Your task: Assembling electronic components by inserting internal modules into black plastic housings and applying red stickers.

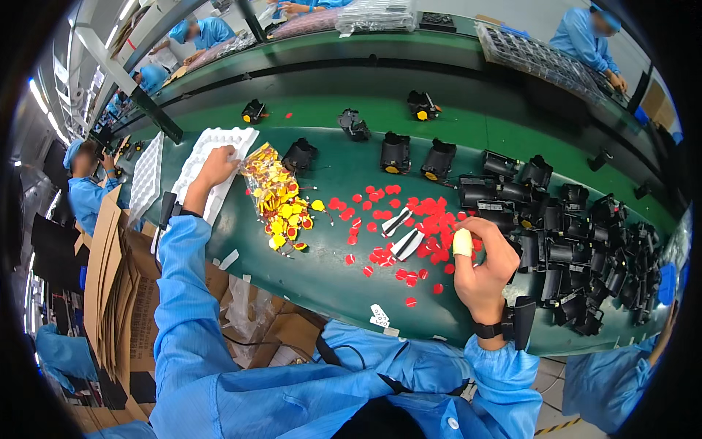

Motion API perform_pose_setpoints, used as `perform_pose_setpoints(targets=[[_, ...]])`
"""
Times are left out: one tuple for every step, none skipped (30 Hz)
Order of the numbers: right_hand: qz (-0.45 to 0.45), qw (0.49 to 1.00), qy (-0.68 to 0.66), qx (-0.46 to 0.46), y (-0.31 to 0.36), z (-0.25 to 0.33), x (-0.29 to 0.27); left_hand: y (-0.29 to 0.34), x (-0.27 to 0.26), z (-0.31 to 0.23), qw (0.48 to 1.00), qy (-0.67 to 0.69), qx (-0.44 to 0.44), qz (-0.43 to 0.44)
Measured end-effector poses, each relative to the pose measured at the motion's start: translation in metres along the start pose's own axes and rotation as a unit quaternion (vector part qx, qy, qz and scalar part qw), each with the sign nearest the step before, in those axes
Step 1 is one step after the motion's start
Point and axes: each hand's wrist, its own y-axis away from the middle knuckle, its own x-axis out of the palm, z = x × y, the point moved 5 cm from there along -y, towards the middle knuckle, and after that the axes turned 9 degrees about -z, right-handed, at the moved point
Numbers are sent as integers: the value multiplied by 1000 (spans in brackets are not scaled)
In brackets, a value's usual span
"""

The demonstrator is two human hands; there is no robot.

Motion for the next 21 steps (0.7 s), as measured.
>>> perform_pose_setpoints(targets=[[2,1000,-3,5,0,0,1,-5,-4,-4,1000,-7,-8,16],[3,1000,-6,10,1,0,1,-11,-2,-6,1000,-6,-9,15],[4,1000,-4,9,1,0,1,-16,-7,-8,999,10,-19,-40],[1,1000,-11,13,1,-1,2,-25,-10,-10,995,27,-27,-96],[-2,1000,-18,17,1,-2,1,-35,-12,-10,992,26,-63,-109],[-4,1000,-13,14,2,-1,1,-45,-11,-12,991,32,-61,-112],[-11,999,-19,27,1,-1,0,-56,-11,-11,987,-4,-74,-142],[-18,999,-24,40,1,-2,-1,-65,-12,-10,980,-39,-88,-172],[-25,998,-26,44,1,-1,-3,-73,-8,-6,980,-29,-120,-158],[-31,998,-21,40,0,-1,-3,-81,3,5,980,-23,-115,-163],[-29,998,-31,36,-1,1,-2,-87,20,26,984,18,-93,-149],[-32,998,-38,35,1,0,-2,-100,32,35,987,59,-65,-132],[-39,999,-26,20,1,0,-2,-106,41,36,990,68,-61,-104],[-46,999,-21,20,0,0,-2,-108,46,41,990,58,-95,-84],[-31,999,-15,22,0,0,0,-112,47,44,989,58,-105,-84],[-14,1000,-11,25,1,0,1,-112,48,47,988,56,-118,-82],[-16,1000,-2,14,1,-1,-1,-116,45,27,989,61,-111,-78],[-18,1000,5,16,0,-2,-3,-114,27,-3,988,-25,-132,-81],[-20,1000,11,11,0,-2,-6,-111,9,-33,978,-114,-151,-83],[-22,1000,14,6,0,0,-8,-109,-3,-56,979,-114,-148,-77],[-22,1000,8,6,0,-1,-7,-112,-15,-80,988,-56,-103,-95]])
